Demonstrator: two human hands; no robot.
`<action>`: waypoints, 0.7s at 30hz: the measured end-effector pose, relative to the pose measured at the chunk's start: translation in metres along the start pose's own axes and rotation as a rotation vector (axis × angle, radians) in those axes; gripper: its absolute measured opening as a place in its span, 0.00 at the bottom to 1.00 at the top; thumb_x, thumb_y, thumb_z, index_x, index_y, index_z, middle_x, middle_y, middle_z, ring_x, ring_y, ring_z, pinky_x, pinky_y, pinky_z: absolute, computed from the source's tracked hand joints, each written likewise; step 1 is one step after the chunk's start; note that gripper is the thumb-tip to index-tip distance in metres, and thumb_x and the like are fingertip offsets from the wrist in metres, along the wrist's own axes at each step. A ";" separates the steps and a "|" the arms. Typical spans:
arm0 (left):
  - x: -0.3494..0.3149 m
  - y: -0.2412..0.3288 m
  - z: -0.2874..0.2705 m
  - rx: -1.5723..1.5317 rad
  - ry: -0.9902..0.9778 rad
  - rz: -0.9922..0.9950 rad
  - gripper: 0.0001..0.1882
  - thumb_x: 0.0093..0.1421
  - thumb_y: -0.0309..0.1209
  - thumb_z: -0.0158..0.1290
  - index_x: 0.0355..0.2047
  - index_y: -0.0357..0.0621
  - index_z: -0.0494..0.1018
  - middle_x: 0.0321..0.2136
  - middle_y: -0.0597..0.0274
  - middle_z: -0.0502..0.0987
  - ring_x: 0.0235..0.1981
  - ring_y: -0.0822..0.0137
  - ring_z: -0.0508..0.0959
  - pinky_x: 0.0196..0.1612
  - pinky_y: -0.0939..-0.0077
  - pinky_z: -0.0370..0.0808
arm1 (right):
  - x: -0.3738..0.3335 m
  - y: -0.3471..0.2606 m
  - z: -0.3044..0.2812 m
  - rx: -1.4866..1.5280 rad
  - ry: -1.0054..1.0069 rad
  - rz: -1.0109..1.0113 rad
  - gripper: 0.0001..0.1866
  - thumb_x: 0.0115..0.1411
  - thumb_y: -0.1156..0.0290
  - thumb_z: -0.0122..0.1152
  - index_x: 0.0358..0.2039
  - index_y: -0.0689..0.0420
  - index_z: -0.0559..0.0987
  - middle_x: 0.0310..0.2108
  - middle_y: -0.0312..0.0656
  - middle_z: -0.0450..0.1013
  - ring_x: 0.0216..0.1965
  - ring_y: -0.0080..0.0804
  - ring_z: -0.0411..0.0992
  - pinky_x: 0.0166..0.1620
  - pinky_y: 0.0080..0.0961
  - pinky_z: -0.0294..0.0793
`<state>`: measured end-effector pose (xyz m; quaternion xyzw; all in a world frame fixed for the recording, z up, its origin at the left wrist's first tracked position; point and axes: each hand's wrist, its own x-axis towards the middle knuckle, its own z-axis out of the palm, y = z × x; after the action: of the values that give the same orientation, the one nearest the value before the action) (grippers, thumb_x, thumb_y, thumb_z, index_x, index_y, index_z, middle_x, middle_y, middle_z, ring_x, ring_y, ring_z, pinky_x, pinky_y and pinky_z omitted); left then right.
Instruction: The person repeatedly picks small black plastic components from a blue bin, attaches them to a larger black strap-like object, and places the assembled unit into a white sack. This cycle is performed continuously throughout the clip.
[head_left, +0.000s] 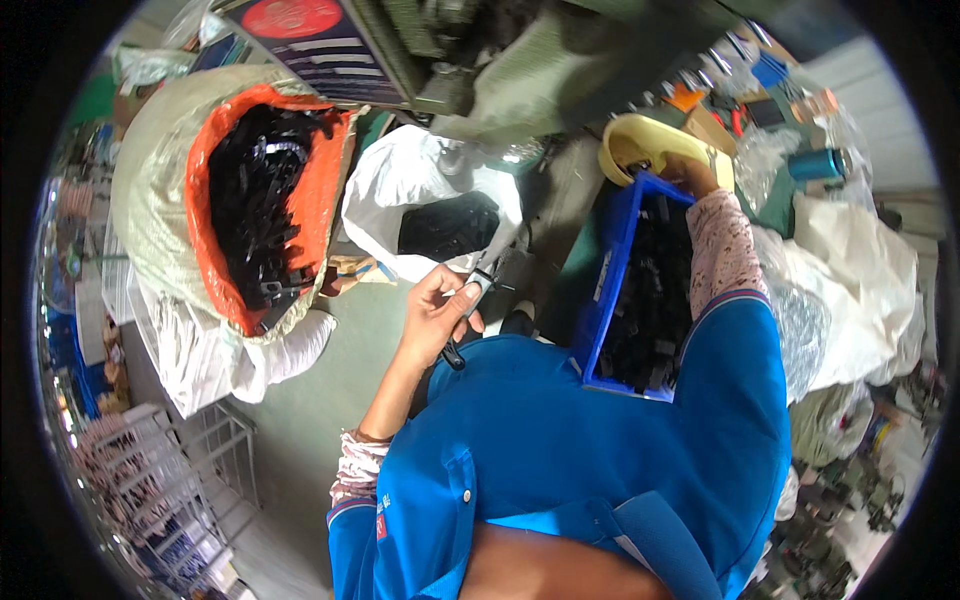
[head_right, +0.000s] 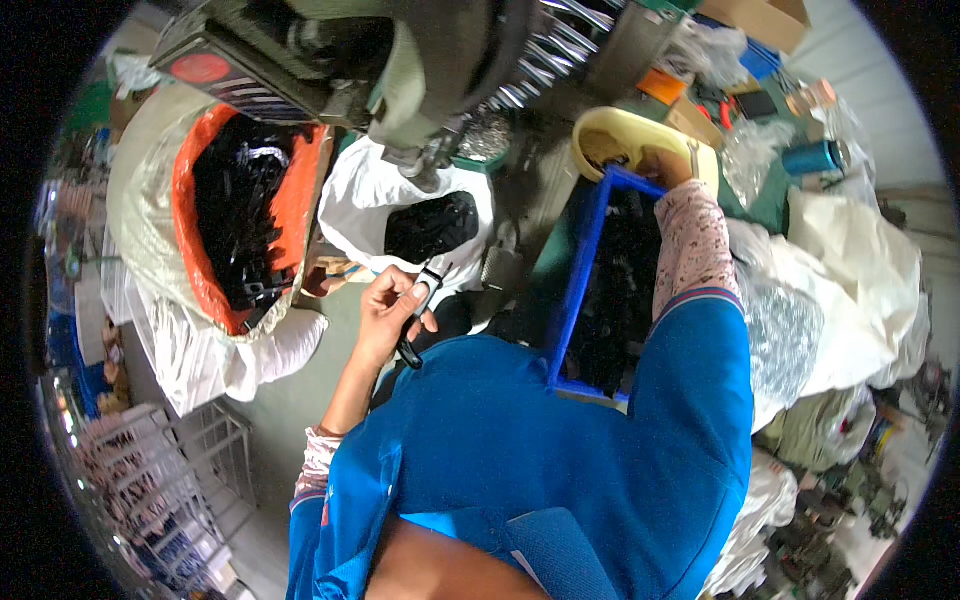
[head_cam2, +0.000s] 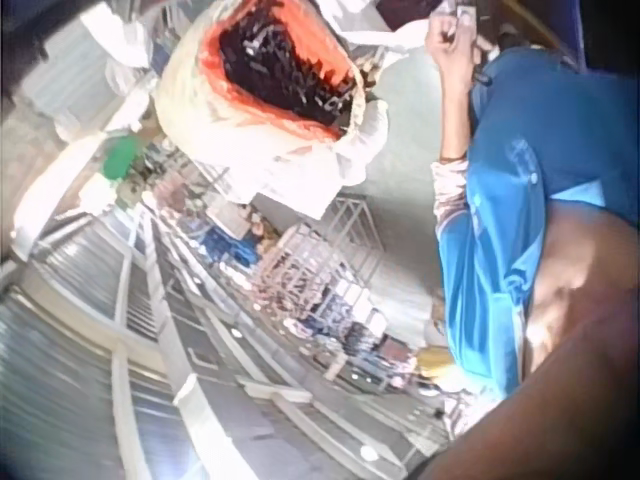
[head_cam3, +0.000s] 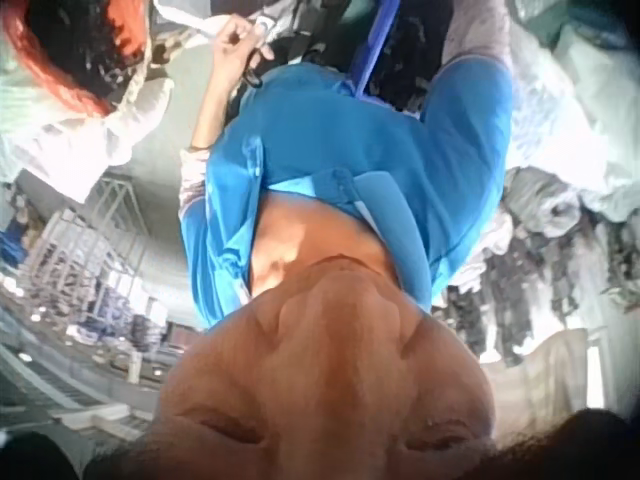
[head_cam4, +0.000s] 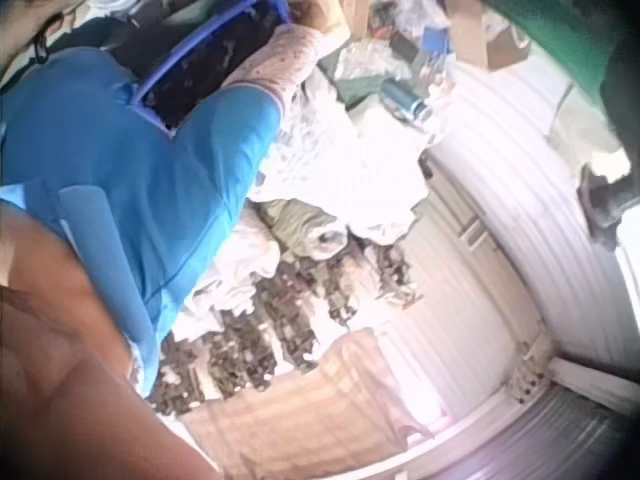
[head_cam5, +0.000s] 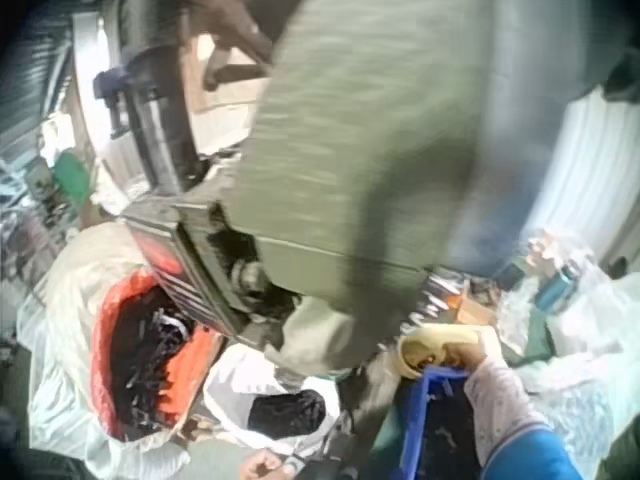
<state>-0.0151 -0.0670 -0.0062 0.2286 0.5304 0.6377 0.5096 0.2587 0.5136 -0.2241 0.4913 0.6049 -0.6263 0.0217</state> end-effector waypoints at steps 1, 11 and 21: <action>-0.012 0.000 0.003 0.012 0.130 0.014 0.10 0.65 0.27 0.54 0.29 0.42 0.65 0.26 0.59 0.76 0.19 0.69 0.80 0.13 0.84 0.64 | -0.016 -0.056 0.069 -0.634 0.001 -0.030 0.04 0.51 0.70 0.63 0.26 0.55 0.77 0.20 0.39 0.72 0.20 0.29 0.70 0.22 0.28 0.68; 0.000 0.005 0.012 -0.102 0.169 0.104 0.10 0.66 0.29 0.54 0.30 0.43 0.65 0.31 0.56 0.77 0.27 0.67 0.81 0.17 0.83 0.70 | -0.036 -0.098 0.100 -0.741 0.312 -0.513 0.03 0.52 0.75 0.61 0.28 0.56 0.80 0.24 0.48 0.78 0.25 0.44 0.77 0.30 0.36 0.76; 0.009 0.021 0.012 -0.027 0.178 0.189 0.12 0.65 0.27 0.54 0.27 0.44 0.63 0.33 0.58 0.75 0.20 0.79 0.72 0.15 0.88 0.60 | -0.030 -0.115 0.126 -1.267 0.222 -0.473 0.19 0.55 0.64 0.62 0.47 0.53 0.78 0.40 0.56 0.77 0.43 0.53 0.77 0.46 0.45 0.76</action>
<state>-0.0167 -0.0518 0.0144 0.2134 0.5409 0.7077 0.4012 0.1281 0.4293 -0.1475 0.2999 0.9443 -0.0853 0.1055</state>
